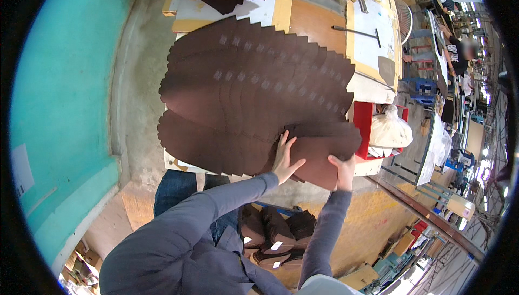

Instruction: The person stacks brown leather pieces on a workbench, then walks to a nearby table to pick up a white sheet and a plastic bag. They return to the workbench, pick up the leather stack, and secure it with a yellow rubber band.

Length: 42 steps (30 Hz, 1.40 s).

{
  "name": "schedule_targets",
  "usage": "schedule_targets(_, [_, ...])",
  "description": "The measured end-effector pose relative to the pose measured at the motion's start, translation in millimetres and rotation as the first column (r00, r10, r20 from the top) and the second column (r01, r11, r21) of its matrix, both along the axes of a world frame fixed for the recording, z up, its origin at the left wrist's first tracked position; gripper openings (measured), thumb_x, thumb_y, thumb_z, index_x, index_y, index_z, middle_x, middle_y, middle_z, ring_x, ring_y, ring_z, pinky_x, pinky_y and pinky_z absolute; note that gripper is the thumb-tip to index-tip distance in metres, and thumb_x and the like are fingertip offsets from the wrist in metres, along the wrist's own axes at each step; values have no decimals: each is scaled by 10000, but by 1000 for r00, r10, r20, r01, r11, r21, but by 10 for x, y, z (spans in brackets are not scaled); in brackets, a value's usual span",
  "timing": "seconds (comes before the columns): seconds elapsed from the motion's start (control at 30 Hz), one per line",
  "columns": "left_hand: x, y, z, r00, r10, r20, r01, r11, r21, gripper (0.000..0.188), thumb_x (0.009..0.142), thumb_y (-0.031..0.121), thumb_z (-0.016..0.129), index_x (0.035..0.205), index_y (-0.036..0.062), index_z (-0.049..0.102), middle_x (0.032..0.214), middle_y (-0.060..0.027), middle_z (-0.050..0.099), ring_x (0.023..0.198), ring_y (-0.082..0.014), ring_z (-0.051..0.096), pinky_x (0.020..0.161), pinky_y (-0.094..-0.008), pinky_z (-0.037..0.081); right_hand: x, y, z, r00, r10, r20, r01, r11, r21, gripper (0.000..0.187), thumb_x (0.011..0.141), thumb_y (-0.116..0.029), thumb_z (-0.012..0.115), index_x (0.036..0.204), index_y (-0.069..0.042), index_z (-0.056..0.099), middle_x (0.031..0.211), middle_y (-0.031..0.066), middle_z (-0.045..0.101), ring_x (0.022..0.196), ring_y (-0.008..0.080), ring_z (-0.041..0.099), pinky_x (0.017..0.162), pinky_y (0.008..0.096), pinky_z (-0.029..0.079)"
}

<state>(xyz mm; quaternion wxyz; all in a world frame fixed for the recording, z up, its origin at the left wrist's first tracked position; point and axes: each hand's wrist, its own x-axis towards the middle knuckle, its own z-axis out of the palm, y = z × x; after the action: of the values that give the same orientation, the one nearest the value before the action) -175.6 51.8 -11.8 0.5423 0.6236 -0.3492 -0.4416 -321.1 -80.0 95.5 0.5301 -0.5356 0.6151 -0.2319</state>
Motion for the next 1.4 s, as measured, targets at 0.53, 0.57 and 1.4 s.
schedule_targets(0.53, [1921, -394, 1731, 960, -249, -131, 122, 790, -601, 463, 752, 106, 745, 1177, 38, 573, 836, -93, 678, 1018, -265, 627, 1069, -459, 320, 1066, 345, 777, 711, 276, 647, 124, 856, -501, 612, 959, -453, 368, 1468, -170, 180, 1448, 159, 319, 1335, 314, 325, 1130, 489, 225])
schedule_targets(0.57, [2110, -444, 1837, 961, -242, -135, 104, 769, -631, 274, 771, 77, 711, 1028, 18, 636, 836, -95, 671, 1026, -268, 619, 1058, -459, 348, 1323, 323, 898, 674, 289, 680, 149, 848, -508, 628, 958, -465, 376, 1478, -186, 163, 1457, 126, 328, 1337, 289, 329, 1123, 492, 231])
schedule_targets(1.4, [4155, 34, 392, 804, 489, 338, -553, 824, 122, 565, 904, 377, 571, 1321, 14, 451, 1330, -144, 496, 1259, -253, 443, 1056, -364, 311, 167, -722, -1042, 946, -211, -244, 151, 958, -245, 557, 887, -277, 625, 1302, 57, 459, 1280, 152, 530, 1170, 228, 508, 994, 313, 381])
